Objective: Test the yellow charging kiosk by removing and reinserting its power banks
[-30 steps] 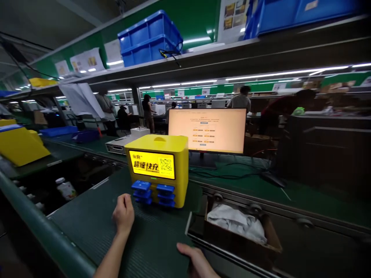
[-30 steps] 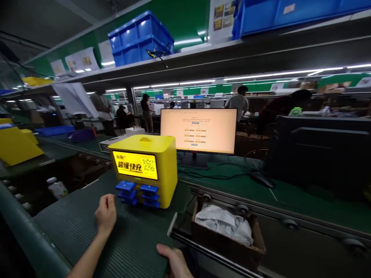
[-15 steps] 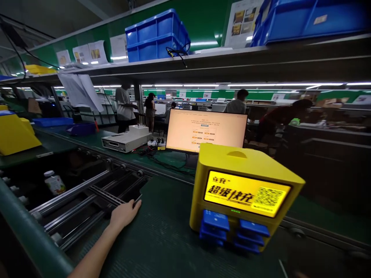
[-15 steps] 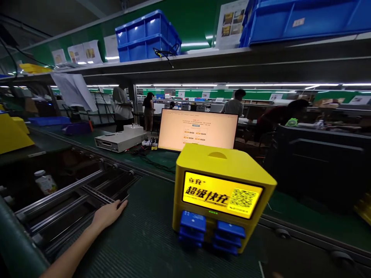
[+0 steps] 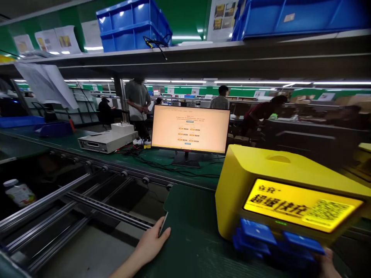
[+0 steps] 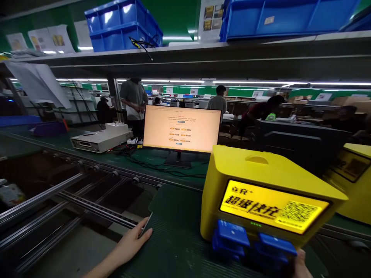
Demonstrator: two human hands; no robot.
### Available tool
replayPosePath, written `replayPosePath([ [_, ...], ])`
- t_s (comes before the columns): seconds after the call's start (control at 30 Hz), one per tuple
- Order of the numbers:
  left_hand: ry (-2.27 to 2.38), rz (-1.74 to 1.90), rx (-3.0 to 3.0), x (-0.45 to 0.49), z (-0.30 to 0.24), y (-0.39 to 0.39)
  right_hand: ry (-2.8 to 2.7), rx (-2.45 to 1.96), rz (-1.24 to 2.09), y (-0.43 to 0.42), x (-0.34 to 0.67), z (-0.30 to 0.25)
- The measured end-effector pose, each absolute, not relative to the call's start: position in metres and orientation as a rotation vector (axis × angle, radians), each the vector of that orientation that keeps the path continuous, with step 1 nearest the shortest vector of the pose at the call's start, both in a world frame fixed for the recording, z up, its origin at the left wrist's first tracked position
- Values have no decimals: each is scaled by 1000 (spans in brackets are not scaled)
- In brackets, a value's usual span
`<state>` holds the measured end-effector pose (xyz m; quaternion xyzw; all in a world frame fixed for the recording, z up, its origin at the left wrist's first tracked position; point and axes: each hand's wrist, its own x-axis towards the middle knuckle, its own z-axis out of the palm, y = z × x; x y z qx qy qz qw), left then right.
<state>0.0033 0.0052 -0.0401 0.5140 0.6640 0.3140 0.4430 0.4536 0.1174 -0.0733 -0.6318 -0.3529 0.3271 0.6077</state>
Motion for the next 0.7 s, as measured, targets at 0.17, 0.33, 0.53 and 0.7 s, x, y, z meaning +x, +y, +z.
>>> replayPosePath([
  [0.17,1921,759,1664,58,-34,20,-1034,-1353,825,116,420,-68],
  [0.33,1672,1012,1775,105,-29,54,-1225,-1261,899,121,394,-65],
  [0.53,1549,1395,1526,126,-36,70,-1235,-1226,919,121,391,-65],
  [0.7,1498,1499,1343,140,-27,68,-1221,-1212,957,119,390,-63],
])
